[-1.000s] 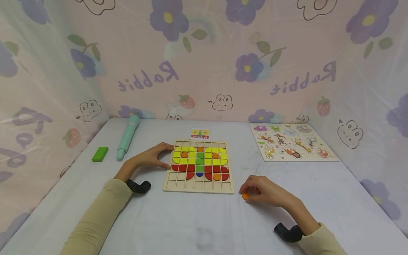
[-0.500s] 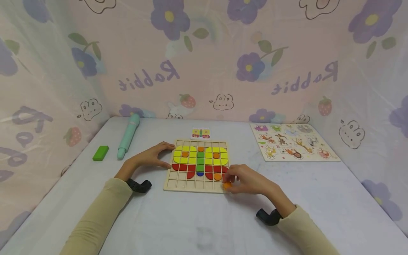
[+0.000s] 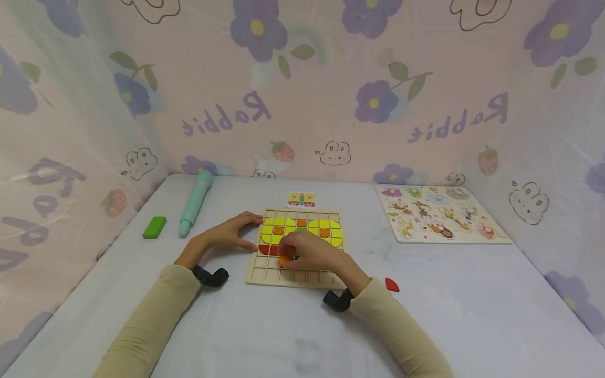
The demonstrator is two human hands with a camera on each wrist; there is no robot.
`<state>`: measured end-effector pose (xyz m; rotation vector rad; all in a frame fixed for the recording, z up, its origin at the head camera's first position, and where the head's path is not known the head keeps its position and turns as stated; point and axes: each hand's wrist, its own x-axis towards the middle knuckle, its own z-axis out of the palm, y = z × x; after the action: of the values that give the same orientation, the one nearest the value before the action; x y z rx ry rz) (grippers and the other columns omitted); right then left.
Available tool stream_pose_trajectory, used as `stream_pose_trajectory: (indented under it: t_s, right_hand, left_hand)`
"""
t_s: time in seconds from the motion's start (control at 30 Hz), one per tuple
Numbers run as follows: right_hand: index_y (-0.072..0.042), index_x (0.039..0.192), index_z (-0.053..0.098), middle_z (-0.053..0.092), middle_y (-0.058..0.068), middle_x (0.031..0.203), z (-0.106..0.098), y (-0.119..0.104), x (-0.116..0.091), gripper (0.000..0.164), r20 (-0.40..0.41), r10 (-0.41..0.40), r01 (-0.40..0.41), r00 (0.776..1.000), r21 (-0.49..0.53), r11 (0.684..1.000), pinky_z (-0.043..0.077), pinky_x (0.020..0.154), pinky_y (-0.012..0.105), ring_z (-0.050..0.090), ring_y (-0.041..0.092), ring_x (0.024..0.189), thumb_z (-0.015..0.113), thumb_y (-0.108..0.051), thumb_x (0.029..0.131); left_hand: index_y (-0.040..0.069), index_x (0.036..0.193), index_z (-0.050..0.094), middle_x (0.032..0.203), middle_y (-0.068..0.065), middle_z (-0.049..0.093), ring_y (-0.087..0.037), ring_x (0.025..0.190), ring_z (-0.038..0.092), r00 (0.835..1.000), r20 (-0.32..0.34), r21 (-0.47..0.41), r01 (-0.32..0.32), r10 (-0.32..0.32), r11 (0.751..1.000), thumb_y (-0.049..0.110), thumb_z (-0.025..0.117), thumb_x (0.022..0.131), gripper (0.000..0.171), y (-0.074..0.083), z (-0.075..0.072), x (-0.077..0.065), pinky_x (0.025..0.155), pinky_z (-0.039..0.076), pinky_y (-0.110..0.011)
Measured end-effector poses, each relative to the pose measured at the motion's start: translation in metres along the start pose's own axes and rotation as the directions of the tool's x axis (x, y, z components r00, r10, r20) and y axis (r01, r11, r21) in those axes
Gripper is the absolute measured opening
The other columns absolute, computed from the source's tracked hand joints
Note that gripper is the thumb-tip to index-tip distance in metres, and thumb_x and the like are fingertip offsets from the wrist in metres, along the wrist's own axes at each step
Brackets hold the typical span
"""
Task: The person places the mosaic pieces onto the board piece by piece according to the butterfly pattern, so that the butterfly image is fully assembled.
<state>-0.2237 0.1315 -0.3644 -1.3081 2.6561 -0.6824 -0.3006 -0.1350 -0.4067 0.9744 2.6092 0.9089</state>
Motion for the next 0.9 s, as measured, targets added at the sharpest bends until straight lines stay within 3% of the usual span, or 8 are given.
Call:
stream_pose_trajectory:
  t_s: [0.37, 0.9]
  right_hand:
    - [-0.016, 0.095, 0.068, 0.060, -0.010, 0.086, 0.016, -0.002, 0.024, 0.016, 0.006, 0.002, -0.002, 1.000, -0.060, 0.998, 0.046, 0.069, 0.018, 0.051, 0.007, 0.077, 0.072, -0.025, 0.082]
    - [-0.014, 0.093, 0.072, 0.059, -0.008, 0.080, 0.019, 0.003, 0.028, 0.019, 0.005, 0.024, -0.024, 1.000, -0.033, 0.999, 0.046, 0.063, 0.017, 0.050, 0.007, 0.071, 0.075, -0.025, 0.078]
  left_hand:
    - [0.007, 0.136, 0.045, 0.140, -0.008, 0.040, -0.025, 0.135, 0.030, 1.000, 0.002, -0.011, -0.009, 0.009, 1.000, 0.037, 0.080, 0.072, 0.079, 0.003, -0.001, -0.001, 0.113, 0.020, -0.044]
    - [0.007, 0.136, 0.045, 0.140, -0.008, 0.040, -0.025, 0.134, 0.030, 1.000, -0.002, -0.002, -0.022, 0.022, 1.000, 0.038, 0.079, 0.072, 0.078, 0.001, -0.001, -0.001, 0.113, 0.020, -0.043]
